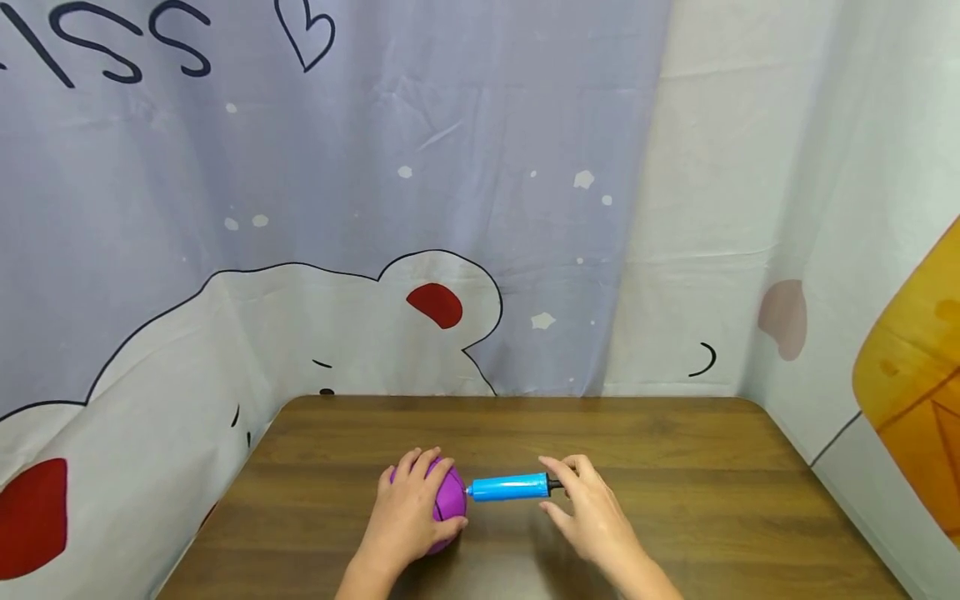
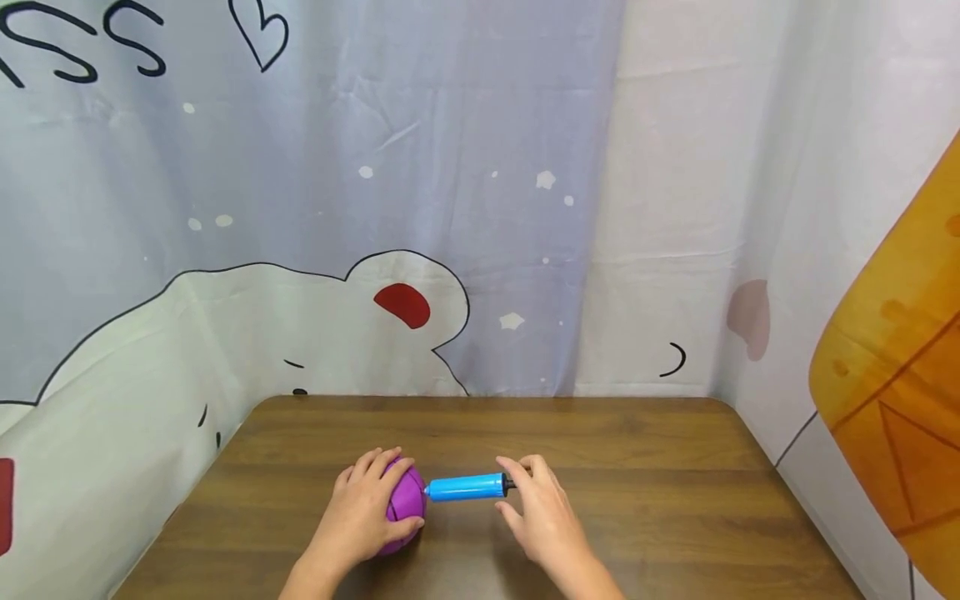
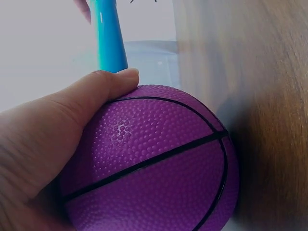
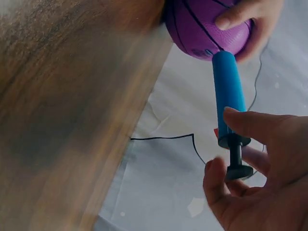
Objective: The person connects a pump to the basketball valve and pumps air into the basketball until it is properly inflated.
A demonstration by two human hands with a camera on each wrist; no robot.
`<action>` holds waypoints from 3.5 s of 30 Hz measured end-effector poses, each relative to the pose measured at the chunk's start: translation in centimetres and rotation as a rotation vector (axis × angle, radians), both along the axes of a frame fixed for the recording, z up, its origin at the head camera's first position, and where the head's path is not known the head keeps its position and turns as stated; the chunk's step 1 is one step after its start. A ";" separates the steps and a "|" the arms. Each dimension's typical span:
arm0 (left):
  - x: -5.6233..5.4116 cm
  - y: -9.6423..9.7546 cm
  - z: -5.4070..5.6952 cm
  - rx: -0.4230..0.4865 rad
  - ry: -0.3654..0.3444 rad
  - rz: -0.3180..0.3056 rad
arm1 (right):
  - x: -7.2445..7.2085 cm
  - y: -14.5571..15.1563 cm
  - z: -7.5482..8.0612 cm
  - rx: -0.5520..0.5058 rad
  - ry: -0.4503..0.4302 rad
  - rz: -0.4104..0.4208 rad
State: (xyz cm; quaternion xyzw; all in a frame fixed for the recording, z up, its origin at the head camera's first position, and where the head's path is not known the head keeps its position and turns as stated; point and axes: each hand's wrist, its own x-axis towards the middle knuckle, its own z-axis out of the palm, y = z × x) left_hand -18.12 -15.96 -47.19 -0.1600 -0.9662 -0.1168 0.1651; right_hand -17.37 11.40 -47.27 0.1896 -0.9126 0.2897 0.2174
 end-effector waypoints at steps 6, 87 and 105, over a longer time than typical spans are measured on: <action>0.0 0.0 0.1 -0.003 0.011 0.004 | -0.5 -0.8 0.0 0.266 0.208 -0.051; -1.4 0.4 0.0 -0.011 0.006 -0.044 | -2.7 1.7 -0.2 0.505 0.417 0.128; -1.3 0.4 0.3 0.041 -0.019 -0.003 | -2.5 9.8 -0.1 0.336 -0.092 -0.126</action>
